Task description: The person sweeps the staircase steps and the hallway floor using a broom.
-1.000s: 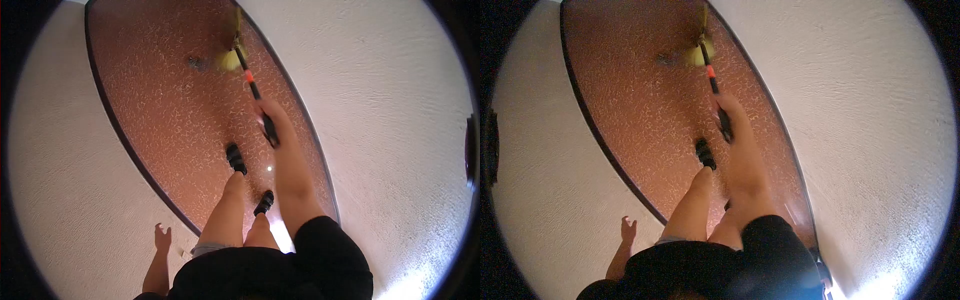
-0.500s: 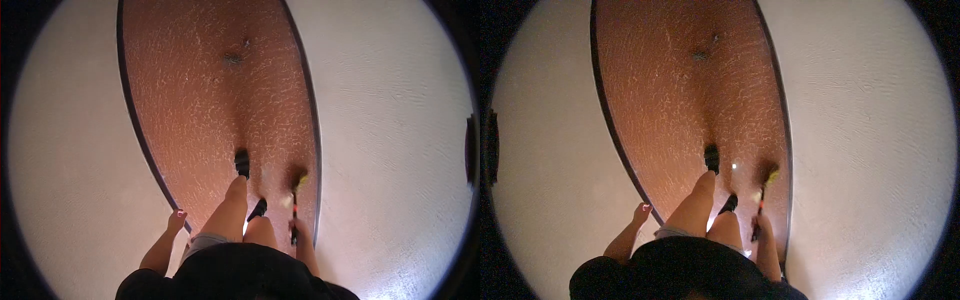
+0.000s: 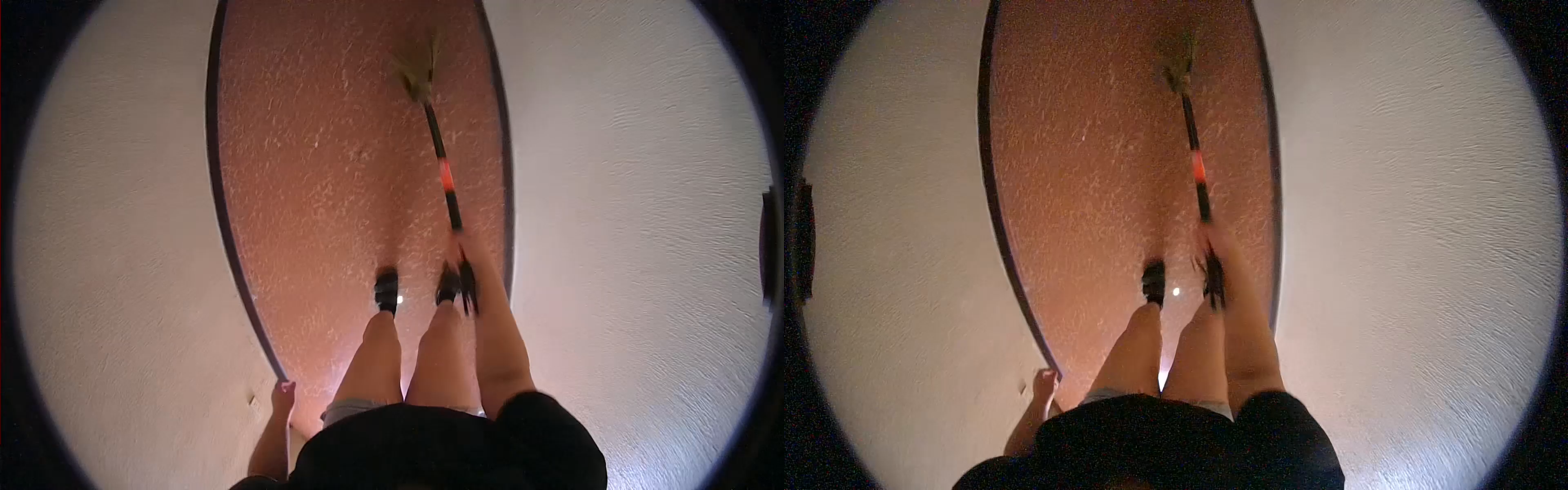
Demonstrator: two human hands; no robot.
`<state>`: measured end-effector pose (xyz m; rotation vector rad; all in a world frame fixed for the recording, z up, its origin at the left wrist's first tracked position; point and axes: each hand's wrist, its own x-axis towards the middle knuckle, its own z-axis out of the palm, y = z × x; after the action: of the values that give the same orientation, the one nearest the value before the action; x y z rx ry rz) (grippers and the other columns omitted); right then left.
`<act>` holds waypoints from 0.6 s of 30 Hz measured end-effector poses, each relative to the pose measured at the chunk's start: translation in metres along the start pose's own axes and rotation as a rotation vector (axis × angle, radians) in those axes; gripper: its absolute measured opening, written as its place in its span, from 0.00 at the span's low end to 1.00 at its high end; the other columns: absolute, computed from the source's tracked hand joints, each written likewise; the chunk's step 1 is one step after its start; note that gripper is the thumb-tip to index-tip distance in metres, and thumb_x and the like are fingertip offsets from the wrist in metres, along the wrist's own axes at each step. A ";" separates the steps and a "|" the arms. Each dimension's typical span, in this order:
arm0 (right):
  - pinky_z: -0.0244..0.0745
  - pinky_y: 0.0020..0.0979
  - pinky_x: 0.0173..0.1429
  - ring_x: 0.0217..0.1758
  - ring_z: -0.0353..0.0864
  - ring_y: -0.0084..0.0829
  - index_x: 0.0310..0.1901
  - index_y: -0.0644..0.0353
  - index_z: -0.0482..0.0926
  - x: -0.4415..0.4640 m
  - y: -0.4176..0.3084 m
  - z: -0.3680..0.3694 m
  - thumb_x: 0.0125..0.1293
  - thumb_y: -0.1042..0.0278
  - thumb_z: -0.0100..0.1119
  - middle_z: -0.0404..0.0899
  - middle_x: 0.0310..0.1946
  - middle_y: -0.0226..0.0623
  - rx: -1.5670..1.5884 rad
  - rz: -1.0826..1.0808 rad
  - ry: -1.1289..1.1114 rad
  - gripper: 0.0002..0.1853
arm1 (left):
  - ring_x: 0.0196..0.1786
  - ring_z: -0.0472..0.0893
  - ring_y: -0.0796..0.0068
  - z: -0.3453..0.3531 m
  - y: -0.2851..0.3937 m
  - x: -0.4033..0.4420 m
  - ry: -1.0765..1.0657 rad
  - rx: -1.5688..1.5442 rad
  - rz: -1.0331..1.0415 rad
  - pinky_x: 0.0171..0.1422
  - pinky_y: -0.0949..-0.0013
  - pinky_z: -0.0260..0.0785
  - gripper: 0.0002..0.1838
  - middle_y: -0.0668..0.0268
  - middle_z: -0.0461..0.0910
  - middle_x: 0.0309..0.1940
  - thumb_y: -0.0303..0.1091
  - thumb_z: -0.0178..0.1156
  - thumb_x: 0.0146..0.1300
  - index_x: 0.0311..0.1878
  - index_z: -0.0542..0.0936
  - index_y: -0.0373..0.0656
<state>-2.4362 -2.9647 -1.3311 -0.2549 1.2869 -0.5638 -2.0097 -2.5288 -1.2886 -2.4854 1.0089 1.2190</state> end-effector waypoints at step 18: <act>0.65 0.26 0.21 0.18 0.68 0.25 0.17 0.60 0.67 0.199 -0.263 -0.034 0.56 0.70 0.45 0.66 0.15 0.31 0.462 0.132 -0.574 0.11 | 0.40 0.77 0.61 0.082 0.326 -0.087 0.042 -0.602 -0.416 0.46 0.65 0.68 0.18 0.56 0.78 0.35 0.40 0.59 0.53 0.43 0.75 0.39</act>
<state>-2.5013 -3.2861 -1.3796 0.0564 0.5905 -0.6026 -2.3111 -2.6937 -1.2372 -2.9473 0.0940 1.4820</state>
